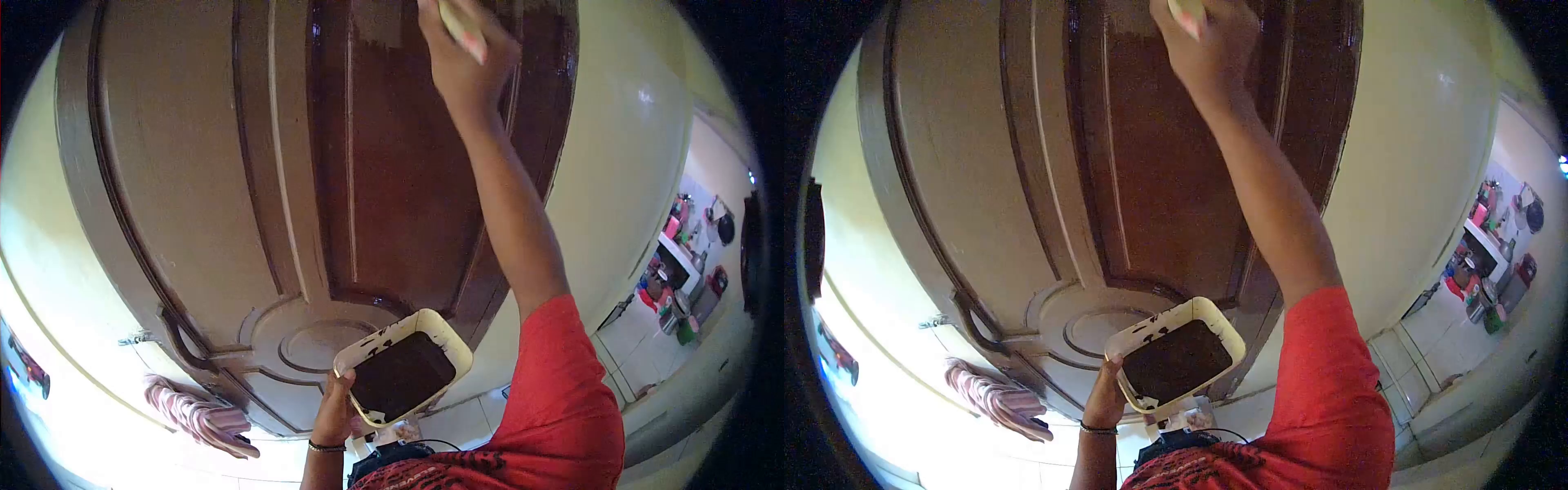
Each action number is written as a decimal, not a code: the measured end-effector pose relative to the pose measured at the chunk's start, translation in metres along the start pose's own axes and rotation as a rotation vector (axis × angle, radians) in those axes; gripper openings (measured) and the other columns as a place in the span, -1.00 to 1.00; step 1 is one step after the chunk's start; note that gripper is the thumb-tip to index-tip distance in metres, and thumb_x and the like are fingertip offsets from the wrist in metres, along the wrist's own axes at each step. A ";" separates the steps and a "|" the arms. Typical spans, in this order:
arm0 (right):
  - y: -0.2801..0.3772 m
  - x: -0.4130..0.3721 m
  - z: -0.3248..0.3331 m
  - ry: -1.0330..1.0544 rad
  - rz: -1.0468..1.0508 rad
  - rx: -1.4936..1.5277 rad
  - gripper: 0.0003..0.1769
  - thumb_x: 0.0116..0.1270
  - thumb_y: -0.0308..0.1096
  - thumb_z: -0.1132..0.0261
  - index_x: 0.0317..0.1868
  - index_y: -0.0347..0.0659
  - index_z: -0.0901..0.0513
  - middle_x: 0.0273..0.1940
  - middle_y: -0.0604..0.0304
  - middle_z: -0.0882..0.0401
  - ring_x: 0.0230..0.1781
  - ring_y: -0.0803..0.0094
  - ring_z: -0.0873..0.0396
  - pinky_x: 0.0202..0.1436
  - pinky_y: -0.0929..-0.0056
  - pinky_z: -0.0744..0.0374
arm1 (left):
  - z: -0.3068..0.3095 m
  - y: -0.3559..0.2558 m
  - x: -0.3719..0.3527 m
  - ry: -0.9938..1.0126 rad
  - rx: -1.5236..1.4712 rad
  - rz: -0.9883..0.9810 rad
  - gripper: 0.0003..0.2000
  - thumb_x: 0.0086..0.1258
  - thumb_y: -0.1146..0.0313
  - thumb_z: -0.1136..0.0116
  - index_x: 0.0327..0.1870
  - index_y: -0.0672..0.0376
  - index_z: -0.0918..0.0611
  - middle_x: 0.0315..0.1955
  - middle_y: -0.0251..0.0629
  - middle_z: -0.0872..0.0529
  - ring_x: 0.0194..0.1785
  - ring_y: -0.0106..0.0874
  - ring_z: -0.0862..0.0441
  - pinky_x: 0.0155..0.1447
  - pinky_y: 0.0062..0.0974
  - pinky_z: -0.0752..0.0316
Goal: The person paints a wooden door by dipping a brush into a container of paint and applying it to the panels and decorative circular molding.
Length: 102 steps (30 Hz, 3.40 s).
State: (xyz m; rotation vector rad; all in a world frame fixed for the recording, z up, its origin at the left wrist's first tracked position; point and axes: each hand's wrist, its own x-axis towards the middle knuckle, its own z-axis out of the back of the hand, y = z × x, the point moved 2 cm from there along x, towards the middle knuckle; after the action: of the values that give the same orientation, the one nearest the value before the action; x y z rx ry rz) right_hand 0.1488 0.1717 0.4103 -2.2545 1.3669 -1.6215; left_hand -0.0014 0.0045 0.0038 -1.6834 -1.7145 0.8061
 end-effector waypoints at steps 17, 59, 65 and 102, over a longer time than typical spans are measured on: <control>0.017 -0.017 0.019 -0.003 -0.197 0.073 -0.78 0.17 -0.42 -0.47 -0.18 -0.21 -0.67 -0.33 0.10 -0.71 -0.36 0.30 -0.71 -0.31 0.39 -0.66 | -0.020 -0.016 -0.015 -0.039 0.046 -0.013 -0.50 0.47 0.15 -0.09 0.30 0.27 -0.34 0.17 -0.16 -0.52 0.21 -0.36 -0.51 0.25 -0.35 -0.47; 0.038 0.001 -0.033 0.306 -0.049 -0.220 -0.78 0.10 -0.48 -0.49 -0.21 -0.21 -0.69 -0.33 0.07 -0.71 -0.33 0.21 -0.71 -0.29 0.34 -0.65 | 0.005 -0.007 0.003 0.037 0.152 0.021 -0.37 0.50 -0.02 -0.01 0.43 0.21 -0.25 0.32 -0.11 -0.43 0.37 -0.24 -0.39 0.39 -0.24 -0.33; 0.070 -0.032 0.007 0.090 -0.142 0.037 -0.77 0.07 -0.44 -0.51 -0.25 -0.20 -0.68 -0.35 0.06 -0.69 -0.33 0.16 -0.69 -0.28 0.26 -0.64 | 0.005 -0.005 -0.003 0.007 0.115 0.019 -0.38 0.51 0.00 0.00 0.43 0.23 -0.25 0.32 -0.13 -0.43 0.38 -0.26 -0.38 0.41 -0.24 -0.31; 0.223 -0.217 0.332 1.331 -1.629 0.395 -0.74 0.23 -0.41 -0.44 -0.10 -0.35 -0.70 -0.20 0.04 -0.74 -0.20 0.40 -0.69 -0.09 0.44 -0.61 | 0.021 0.100 -0.022 -0.215 0.195 0.193 -0.37 0.35 0.06 -0.19 0.38 0.12 -0.32 0.14 -0.26 -0.51 0.22 -0.42 -0.48 0.05 -0.39 -0.56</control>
State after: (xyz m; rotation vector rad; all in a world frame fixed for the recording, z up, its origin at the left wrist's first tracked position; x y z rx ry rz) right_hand 0.2571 0.0386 -0.0111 -1.6414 -1.6004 -3.4005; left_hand 0.0464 -0.0161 -0.0867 -1.6941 -1.5670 1.2421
